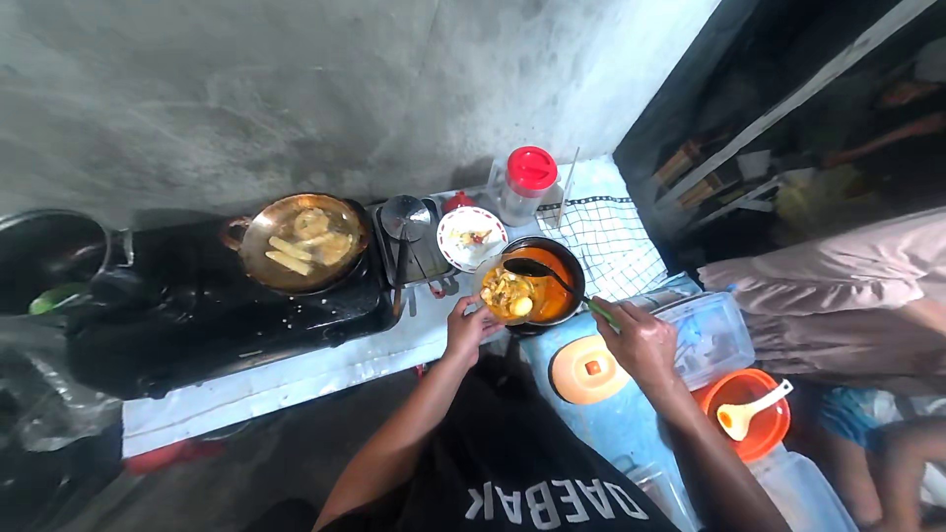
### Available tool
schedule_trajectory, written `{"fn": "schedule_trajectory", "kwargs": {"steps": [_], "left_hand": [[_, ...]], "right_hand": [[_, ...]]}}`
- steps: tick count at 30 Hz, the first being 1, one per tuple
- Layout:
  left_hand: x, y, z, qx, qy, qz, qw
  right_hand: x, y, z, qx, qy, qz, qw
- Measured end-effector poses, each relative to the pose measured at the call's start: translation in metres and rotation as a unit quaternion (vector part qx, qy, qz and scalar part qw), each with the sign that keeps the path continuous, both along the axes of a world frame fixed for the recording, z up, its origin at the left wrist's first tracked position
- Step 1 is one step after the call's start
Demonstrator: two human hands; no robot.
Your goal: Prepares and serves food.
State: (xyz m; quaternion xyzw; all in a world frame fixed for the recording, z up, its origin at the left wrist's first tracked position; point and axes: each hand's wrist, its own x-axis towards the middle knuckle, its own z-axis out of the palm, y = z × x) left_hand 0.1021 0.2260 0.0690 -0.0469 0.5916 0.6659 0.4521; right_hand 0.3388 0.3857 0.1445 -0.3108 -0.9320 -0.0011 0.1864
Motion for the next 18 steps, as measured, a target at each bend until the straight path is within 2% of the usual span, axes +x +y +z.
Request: {"fn": "schedule_trajectory", "kwargs": {"steps": [3, 7, 13, 18], "left_hand": [[-0.002, -0.001, 0.0, 0.001, -0.007, 0.004, 1.0], [-0.003, -0.002, 0.0, 0.004, -0.014, 0.013, 1.0], [-0.003, -0.013, -0.001, -0.004, -0.008, 0.026, 1.0], [-0.002, -0.03, -0.001, -0.013, -0.012, 0.048, 0.999]], "right_hand": [[0.005, -0.001, -0.005, 0.019, 0.019, -0.003, 1.0], [0.006, 0.007, -0.002, -0.021, 0.009, -0.067, 0.998], [-0.038, 0.01, -0.008, -0.13, -0.176, -0.153, 0.964], [-0.096, -0.01, -0.003, -0.12, -0.317, -0.131, 0.932]]}}
